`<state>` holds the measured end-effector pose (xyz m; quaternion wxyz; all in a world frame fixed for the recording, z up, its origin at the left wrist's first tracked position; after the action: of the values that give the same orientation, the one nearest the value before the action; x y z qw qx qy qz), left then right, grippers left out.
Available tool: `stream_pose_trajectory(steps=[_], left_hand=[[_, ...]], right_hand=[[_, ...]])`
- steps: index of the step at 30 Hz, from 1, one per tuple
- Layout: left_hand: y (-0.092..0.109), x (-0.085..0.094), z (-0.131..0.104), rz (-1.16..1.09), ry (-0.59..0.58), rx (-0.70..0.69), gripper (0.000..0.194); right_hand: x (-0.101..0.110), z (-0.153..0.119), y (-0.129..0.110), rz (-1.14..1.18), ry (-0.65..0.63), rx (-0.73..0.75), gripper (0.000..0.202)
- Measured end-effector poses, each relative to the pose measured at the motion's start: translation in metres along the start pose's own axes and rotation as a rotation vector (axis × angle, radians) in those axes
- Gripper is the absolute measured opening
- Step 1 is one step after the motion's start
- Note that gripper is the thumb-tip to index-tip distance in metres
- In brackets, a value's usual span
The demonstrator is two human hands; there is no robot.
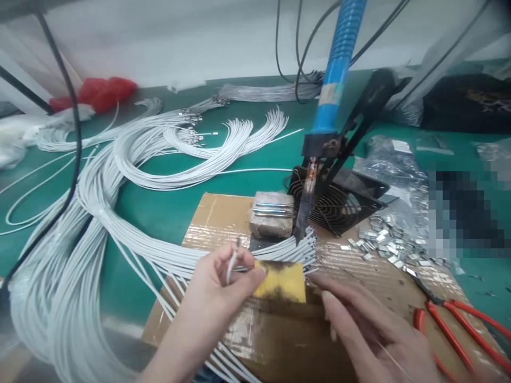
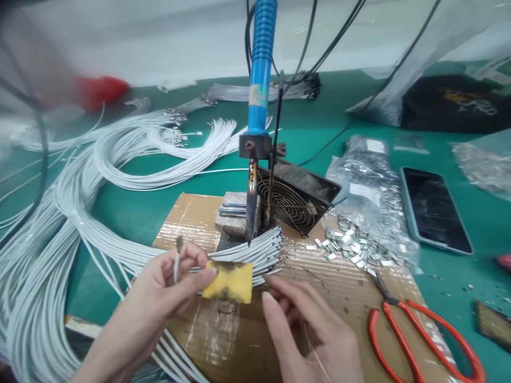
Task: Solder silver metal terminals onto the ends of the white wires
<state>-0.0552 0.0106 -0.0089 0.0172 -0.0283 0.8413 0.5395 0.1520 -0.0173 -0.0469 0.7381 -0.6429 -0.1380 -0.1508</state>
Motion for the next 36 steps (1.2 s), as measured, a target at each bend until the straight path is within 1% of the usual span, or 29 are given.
stream_pose_trajectory(steps=[1, 3, 5, 8, 11, 15, 19, 22, 26, 28, 32, 34, 36], left_hand=[[-0.004, -0.004, -0.001, 0.002, -0.012, -0.007, 0.026], [-0.009, -0.012, 0.002, -0.009, -0.034, -0.032, 0.026], [-0.009, -0.017, 0.008, -0.019, -0.051, -0.048, 0.024], [-0.003, -0.022, 0.018, -0.017, -0.069, -0.047, 0.021], [0.003, -0.027, 0.025, -0.027, -0.079, -0.067, 0.021], [0.006, -0.031, 0.027, -0.059, -0.066, -0.159, 0.012], [0.001, -0.032, 0.02, -0.026, -0.022, -0.281, 0.006], [-0.001, -0.032, 0.014, 0.017, -0.019, -0.343, 0.009], [-0.004, -0.032, 0.015, 0.038, -0.004, -0.288, 0.007], [-0.006, -0.032, 0.017, 0.03, -0.009, -0.237, 0.004], [-0.009, -0.03, 0.016, 0.025, -0.024, -0.145, 0.011], [-0.01, -0.027, 0.01, -0.008, -0.01, -0.11, 0.012], [-0.012, -0.02, 0.003, -0.061, -0.017, -0.079, 0.014]], right_hand=[[-0.007, 0.003, -0.004, 0.084, -0.037, -0.036, 0.014], [-0.017, 0.007, -0.005, 0.181, -0.041, -0.108, 0.012], [-0.022, 0.01, -0.001, 0.193, -0.018, -0.141, 0.017], [-0.025, 0.017, 0.005, 0.16, 0.041, -0.145, 0.021], [-0.024, 0.026, 0.005, 0.105, 0.103, -0.089, 0.019], [-0.022, 0.029, -0.003, -0.013, 0.179, 0.016, 0.008], [-0.019, 0.022, -0.011, -0.124, 0.189, 0.141, 0.013], [-0.017, 0.019, -0.012, -0.203, 0.179, 0.205, 0.016], [-0.017, 0.021, -0.01, -0.235, 0.151, 0.218, 0.015], [-0.019, 0.022, -0.008, -0.212, 0.156, 0.184, 0.013], [-0.021, 0.021, 0.002, -0.128, 0.168, 0.08, 0.011], [-0.013, 0.016, 0.01, -0.066, 0.143, 0.025, 0.011], [0.005, 0.007, 0.021, 0.002, 0.153, -0.044, 0.014]])
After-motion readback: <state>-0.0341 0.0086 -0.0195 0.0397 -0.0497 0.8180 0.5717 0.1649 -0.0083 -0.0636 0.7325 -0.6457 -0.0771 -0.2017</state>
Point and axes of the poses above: each hand's wrist, its own z-axis towards the middle knuckle, its own x-axis out of the back of the hand, y = z × x, the point moved 1 cm from there along z, towards the middle knuckle, and after that the axes turned 7 degrees about -y, right-handed, at the moved point
